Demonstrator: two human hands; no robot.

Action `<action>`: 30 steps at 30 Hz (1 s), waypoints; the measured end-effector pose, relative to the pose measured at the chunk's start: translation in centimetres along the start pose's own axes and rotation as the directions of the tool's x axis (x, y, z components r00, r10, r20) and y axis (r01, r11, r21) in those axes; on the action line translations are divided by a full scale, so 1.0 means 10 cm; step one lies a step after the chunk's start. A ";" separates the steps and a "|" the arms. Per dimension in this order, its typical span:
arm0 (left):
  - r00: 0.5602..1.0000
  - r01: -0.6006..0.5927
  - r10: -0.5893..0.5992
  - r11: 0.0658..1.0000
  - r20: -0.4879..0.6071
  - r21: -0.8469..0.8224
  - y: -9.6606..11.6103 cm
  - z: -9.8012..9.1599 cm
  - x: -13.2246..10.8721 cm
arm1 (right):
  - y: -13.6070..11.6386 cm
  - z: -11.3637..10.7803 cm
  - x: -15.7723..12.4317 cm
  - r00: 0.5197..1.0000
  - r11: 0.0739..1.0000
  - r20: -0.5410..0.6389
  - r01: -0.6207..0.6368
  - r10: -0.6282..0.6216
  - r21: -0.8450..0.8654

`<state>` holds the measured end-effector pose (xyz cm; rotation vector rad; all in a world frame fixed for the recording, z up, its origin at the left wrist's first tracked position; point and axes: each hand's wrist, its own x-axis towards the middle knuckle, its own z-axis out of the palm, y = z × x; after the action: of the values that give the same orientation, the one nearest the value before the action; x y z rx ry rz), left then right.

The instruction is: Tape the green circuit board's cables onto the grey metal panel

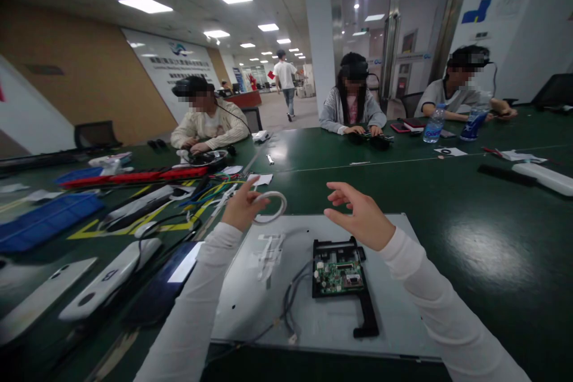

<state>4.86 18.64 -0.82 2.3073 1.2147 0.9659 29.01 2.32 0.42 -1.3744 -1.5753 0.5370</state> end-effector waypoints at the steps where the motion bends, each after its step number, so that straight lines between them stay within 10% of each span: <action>1: 0.995 0.042 -0.034 0.995 -0.090 0.089 -0.12 -0.06 0.03 | 0.00 0.00 0.00 1.000 1.000 0.001 0.003 -0.003 -0.009; 8: 0.972 0.075 0.021 0.917 -0.236 0.391 -0.51 -0.30 0.07 | 0.00 0.02 0.00 0.999 0.997 0.028 0.022 -0.020 -0.069; 21: 0.944 -0.306 0.311 0.950 0.106 -0.056 0.64 -0.18 -0.17 | 0.07 -0.02 -0.10 0.952 0.936 0.293 0.179 -0.087 -0.305; 30: 0.919 -0.365 0.366 0.930 0.149 -0.035 0.80 -0.27 -0.24 | 0.56 0.03 -1.26 0.913 0.846 0.390 0.112 0.119 -0.521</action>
<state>6.62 12.17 4.82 2.6041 0.7300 0.8826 30.67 -7.81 -8.89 -1.7587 -2.1853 0.4162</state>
